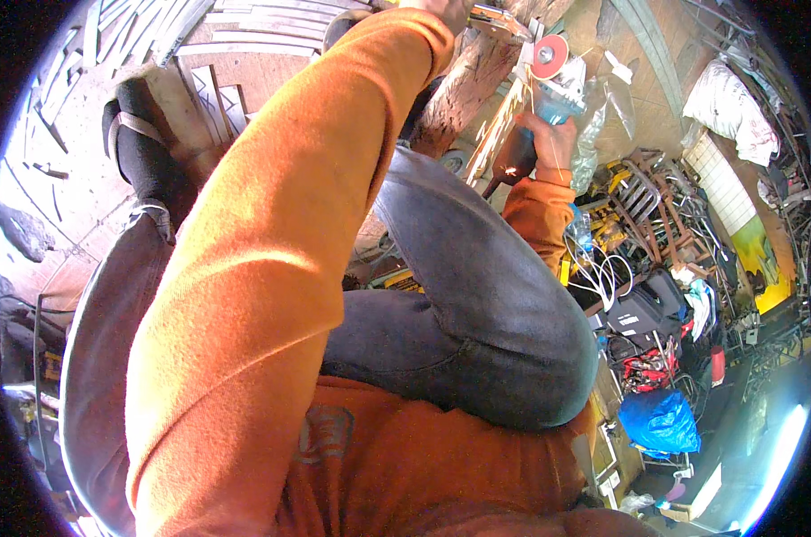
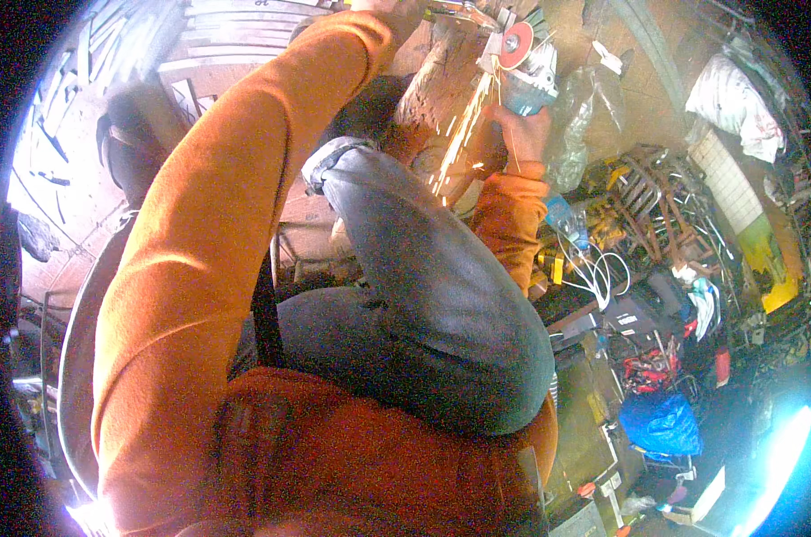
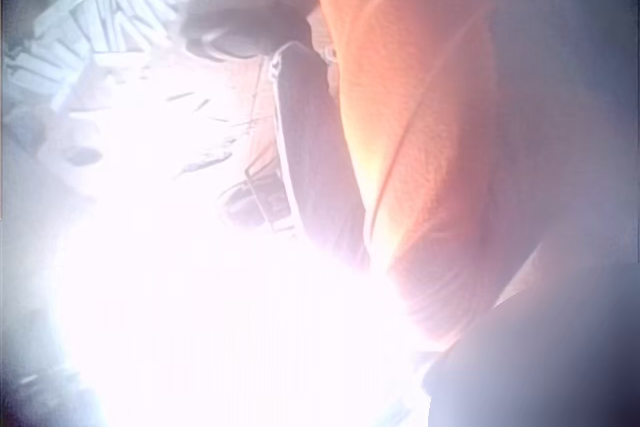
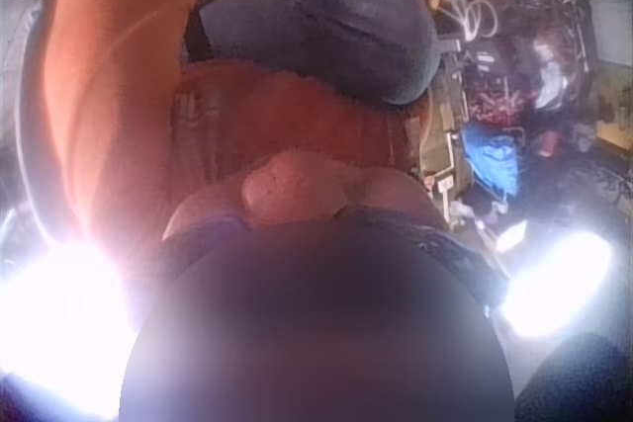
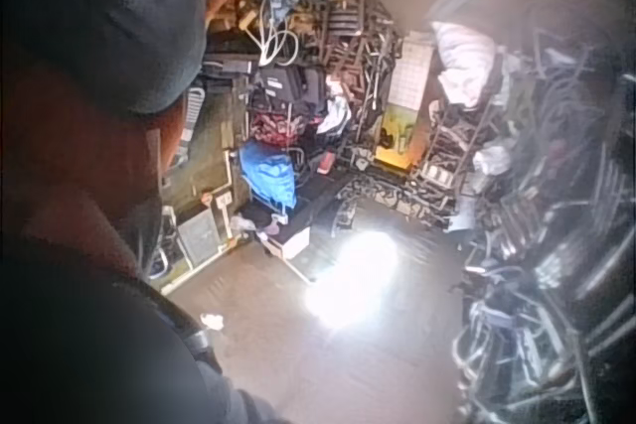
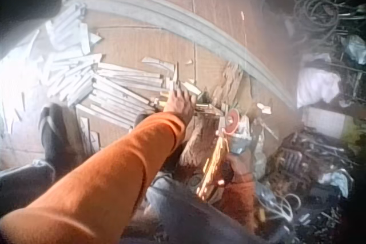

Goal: The person sits on the floor and uses pliers to hold a metal strip while cutting it with an angle grinder. They repeat this process multiple times, creating small metal pieces that accumulate on the floor.

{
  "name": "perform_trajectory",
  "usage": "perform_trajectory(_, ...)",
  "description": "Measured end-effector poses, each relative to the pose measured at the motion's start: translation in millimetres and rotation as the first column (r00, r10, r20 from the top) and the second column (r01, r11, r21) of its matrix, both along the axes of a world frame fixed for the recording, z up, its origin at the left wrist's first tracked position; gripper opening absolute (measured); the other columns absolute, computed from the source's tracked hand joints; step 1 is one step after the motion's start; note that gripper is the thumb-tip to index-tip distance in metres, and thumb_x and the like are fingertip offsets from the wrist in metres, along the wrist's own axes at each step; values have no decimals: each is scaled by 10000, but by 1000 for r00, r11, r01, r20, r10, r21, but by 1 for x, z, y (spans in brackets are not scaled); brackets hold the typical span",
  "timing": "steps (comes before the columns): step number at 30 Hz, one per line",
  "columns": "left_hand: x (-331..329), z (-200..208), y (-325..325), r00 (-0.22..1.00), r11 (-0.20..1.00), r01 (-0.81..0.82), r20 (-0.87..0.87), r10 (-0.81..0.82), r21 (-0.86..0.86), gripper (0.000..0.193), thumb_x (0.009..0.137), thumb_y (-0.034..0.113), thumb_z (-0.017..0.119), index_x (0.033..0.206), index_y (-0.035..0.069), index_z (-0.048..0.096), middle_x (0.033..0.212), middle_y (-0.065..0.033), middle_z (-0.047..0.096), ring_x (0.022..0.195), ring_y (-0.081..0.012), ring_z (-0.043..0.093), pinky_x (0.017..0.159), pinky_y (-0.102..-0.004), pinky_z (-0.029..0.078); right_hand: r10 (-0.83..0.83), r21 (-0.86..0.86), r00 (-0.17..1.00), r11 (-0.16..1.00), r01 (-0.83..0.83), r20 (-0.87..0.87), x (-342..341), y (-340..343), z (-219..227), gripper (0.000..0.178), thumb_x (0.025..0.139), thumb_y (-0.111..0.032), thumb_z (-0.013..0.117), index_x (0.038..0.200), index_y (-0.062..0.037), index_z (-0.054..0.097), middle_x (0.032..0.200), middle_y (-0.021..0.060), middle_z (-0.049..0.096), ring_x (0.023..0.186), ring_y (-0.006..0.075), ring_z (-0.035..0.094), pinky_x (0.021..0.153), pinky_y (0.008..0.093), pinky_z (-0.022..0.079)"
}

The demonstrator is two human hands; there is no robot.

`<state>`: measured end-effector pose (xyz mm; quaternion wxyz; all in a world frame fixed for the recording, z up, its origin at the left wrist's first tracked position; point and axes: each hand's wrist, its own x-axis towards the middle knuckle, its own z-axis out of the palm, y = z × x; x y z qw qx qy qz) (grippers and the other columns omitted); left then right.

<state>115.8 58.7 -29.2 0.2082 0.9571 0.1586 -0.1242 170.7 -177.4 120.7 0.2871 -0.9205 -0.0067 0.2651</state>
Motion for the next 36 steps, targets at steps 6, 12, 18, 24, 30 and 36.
perform_trajectory(6,0,1,0,1000,1000,-8,26,7,12,348,1035,253,443,1311,98,587,1304,-179,615,1219,-342,565,1007,-546,387,49,8,999,999,-48,-21,5,1,1,393,658,-67,851,1028,-34,722,955,38,735,824,191,685,761,358,545)
perform_trajectory(12,1,1,1,1000,1000,4,10,-4,22,362,1043,238,425,1340,86,568,1359,-195,592,1260,-356,550,1021,-555,379,-26,87,999,996,24,18,4,2,-2,411,674,-89,861,1055,-21,721,965,35,737,846,194,695,771,352,548)
perform_trajectory(18,1,7,3,1000,1000,21,-10,-21,14,372,1049,235,416,1351,75,560,1376,-207,583,1272,-368,543,1029,-575,372,10,-26,1000,1000,-10,4,4,1,-1,453,666,-100,865,1085,-15,715,1033,49,738,909,192,694,817,348,540)
perform_trajectory(24,2,5,5,998,996,60,0,-60,61,357,1044,233,415,1317,76,582,1339,-202,601,1243,-366,554,1012,-575,381,0,9,999,1000,-1,42,2,-7,-7,468,676,-141,847,1105,-20,706,1042,60,741,920,200,695,834,352,538)
perform_trajectory(30,4,-3,1,1000,1000,9,14,-9,-11,342,1040,225,414,1288,77,598,1324,-203,606,1214,-360,563,990,-571,390,84,-55,993,995,-79,86,3,-11,-11,474,666,-123,850,1100,-13,694,1003,70,734,886,204,687,804,359,542)
perform_trajectory(36,4,2,1,1000,1000,6,-28,-6,8,361,1048,240,414,1329,86,581,1337,-191,597,1228,-355,555,989,-556,385,-34,-43,997,998,37,72,-10,-2,-2,417,624,-56,856,1011,-9,708,949,53,718,823,195,661,772,363,532)
